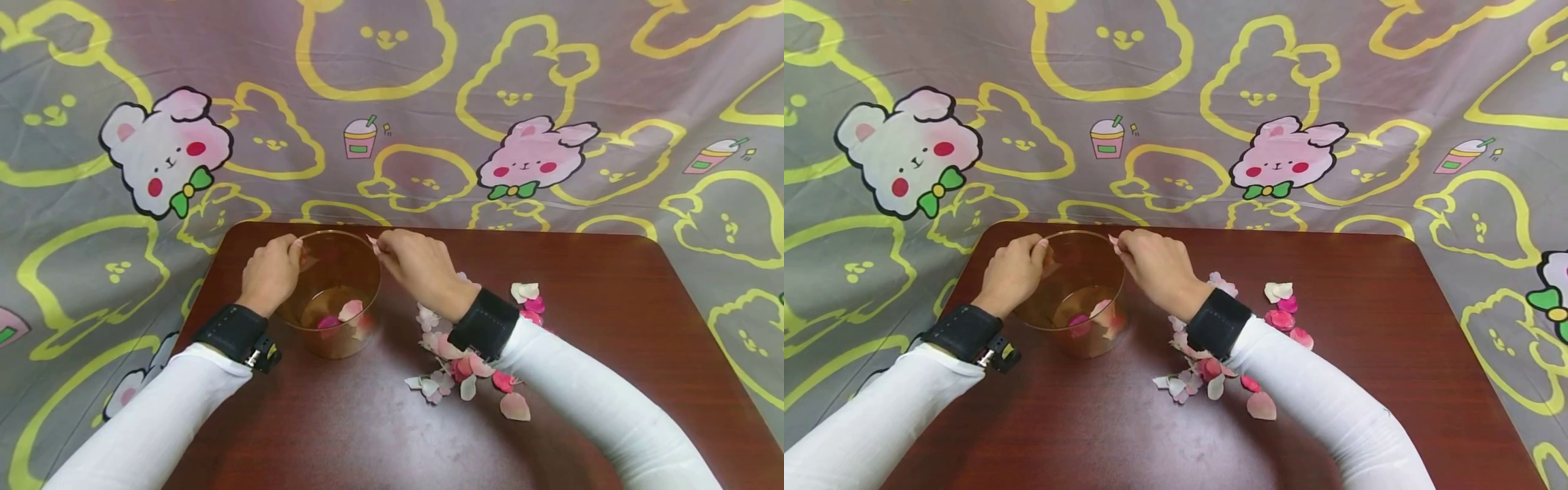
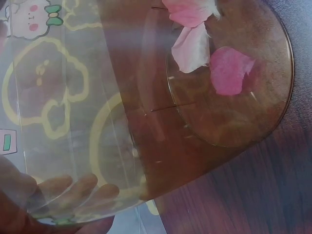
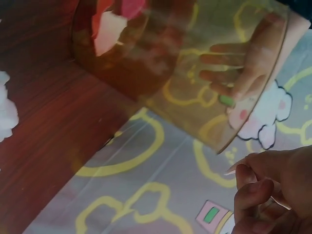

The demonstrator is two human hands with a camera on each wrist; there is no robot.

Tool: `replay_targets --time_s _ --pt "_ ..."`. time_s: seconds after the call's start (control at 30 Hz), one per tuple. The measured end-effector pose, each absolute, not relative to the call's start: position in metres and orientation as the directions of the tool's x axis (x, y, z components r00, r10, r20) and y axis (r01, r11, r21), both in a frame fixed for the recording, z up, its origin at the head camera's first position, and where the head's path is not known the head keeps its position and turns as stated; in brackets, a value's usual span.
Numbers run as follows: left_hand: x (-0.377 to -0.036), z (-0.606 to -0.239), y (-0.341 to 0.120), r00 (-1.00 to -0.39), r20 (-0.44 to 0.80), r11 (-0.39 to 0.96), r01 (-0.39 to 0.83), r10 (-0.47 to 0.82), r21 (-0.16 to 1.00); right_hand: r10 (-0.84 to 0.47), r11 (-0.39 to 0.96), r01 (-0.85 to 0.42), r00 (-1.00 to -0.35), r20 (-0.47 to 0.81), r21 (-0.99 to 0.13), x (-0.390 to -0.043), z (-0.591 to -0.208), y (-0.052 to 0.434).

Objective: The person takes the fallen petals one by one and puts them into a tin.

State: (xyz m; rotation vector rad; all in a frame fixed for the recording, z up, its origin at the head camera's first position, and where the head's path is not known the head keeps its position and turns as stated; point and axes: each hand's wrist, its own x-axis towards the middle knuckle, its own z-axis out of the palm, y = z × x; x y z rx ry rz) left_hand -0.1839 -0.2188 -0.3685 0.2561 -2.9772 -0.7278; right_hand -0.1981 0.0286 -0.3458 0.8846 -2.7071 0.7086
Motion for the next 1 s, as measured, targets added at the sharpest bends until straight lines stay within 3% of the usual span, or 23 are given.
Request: replay_targets --time_s 0.47,1.0 --pt "-0.186 -0.368 -0.218 -0.986 0.036 0.872 -0.125 -0.161 0.473 -0.581 0.676 -0.671 -0.739 0.341 -0.304 -0.181 -0.340 0.012" --pt "-0.185 -0.369 -0.220 -0.986 0.026 0.873 -0.134 -0.166 0.468 -0.630 0.689 -0.683 -0.730 0.264 -0.244 -0.173 -0.340 -0.003"
